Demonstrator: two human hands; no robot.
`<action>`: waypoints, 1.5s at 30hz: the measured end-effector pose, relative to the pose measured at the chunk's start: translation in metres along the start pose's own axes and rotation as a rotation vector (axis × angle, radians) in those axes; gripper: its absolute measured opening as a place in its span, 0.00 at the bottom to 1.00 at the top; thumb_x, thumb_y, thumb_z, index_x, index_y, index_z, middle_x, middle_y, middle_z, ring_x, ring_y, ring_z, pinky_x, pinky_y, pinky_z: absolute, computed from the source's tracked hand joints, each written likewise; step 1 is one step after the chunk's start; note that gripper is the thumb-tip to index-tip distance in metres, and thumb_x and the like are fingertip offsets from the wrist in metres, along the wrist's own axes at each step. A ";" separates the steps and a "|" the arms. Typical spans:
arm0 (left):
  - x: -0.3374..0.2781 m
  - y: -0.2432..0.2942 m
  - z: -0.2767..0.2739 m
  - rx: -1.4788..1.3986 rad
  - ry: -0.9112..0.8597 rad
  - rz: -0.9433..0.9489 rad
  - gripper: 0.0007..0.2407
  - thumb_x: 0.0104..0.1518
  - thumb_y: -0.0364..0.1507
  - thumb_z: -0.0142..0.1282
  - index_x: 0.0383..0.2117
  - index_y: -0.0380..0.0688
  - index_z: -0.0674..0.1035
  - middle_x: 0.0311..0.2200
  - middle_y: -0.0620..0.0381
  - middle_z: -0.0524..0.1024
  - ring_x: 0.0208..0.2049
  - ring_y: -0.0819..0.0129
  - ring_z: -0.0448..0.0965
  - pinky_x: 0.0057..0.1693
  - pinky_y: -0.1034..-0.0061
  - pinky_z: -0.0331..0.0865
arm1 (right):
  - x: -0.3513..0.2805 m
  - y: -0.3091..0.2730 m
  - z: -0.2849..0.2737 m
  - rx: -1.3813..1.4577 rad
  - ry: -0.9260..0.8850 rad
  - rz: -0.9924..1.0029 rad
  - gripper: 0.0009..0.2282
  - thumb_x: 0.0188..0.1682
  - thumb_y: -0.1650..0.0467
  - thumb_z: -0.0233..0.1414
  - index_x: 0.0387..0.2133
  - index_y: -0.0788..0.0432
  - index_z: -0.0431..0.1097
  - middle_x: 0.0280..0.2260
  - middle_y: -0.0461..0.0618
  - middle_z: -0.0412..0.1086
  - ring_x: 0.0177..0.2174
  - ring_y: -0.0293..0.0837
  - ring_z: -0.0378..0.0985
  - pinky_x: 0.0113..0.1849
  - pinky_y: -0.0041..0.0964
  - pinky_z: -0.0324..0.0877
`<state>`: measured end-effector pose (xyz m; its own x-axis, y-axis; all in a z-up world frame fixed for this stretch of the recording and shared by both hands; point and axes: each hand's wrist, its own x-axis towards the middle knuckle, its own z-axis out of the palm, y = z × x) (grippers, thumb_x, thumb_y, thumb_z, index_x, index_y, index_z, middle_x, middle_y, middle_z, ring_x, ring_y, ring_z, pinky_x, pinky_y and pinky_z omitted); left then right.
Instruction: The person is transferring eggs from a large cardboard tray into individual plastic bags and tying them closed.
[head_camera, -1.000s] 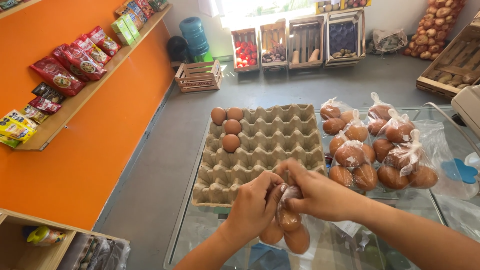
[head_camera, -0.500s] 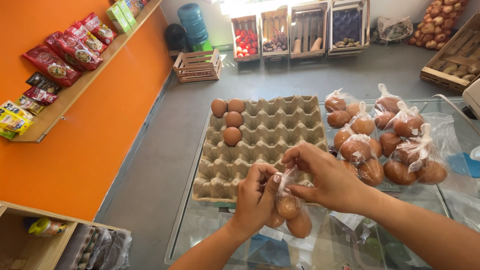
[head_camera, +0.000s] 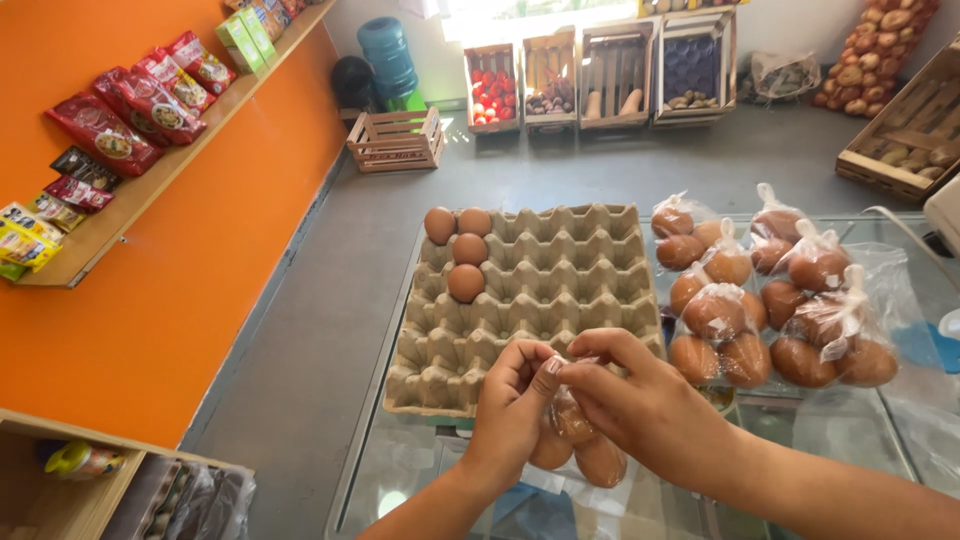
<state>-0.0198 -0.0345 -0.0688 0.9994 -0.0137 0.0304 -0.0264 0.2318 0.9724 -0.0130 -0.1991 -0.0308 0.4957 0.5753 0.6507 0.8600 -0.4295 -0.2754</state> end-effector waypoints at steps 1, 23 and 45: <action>0.000 0.000 -0.001 0.000 0.005 -0.006 0.06 0.55 0.31 0.55 0.30 0.43 0.73 0.27 0.60 0.72 0.29 0.78 0.69 0.39 0.84 0.65 | -0.001 0.000 0.002 0.006 -0.004 0.002 0.09 0.46 0.76 0.50 0.39 0.56 0.66 0.42 0.53 0.60 0.38 0.43 0.73 0.39 0.33 0.71; 0.000 -0.006 -0.004 -0.070 0.090 0.027 0.10 0.54 0.33 0.56 0.36 0.44 0.72 0.19 0.60 0.70 0.21 0.78 0.67 0.32 0.82 0.63 | 0.009 0.017 0.005 0.441 -0.136 0.521 0.13 0.36 0.73 0.60 0.36 0.51 0.76 0.31 0.41 0.76 0.29 0.33 0.79 0.33 0.25 0.75; -0.013 0.010 0.006 0.547 0.064 0.332 0.10 0.39 0.23 0.53 0.23 0.47 0.64 0.22 0.64 0.71 0.25 0.77 0.72 0.38 0.82 0.77 | 0.010 0.028 -0.005 0.251 -0.402 0.560 0.07 0.32 0.72 0.54 0.22 0.50 0.78 0.25 0.35 0.71 0.24 0.33 0.72 0.29 0.27 0.66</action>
<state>-0.0336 -0.0377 -0.0584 0.9350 0.0351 0.3529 -0.3247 -0.3157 0.8916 0.0150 -0.2094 -0.0284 0.8336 0.5481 0.0680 0.4428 -0.5896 -0.6755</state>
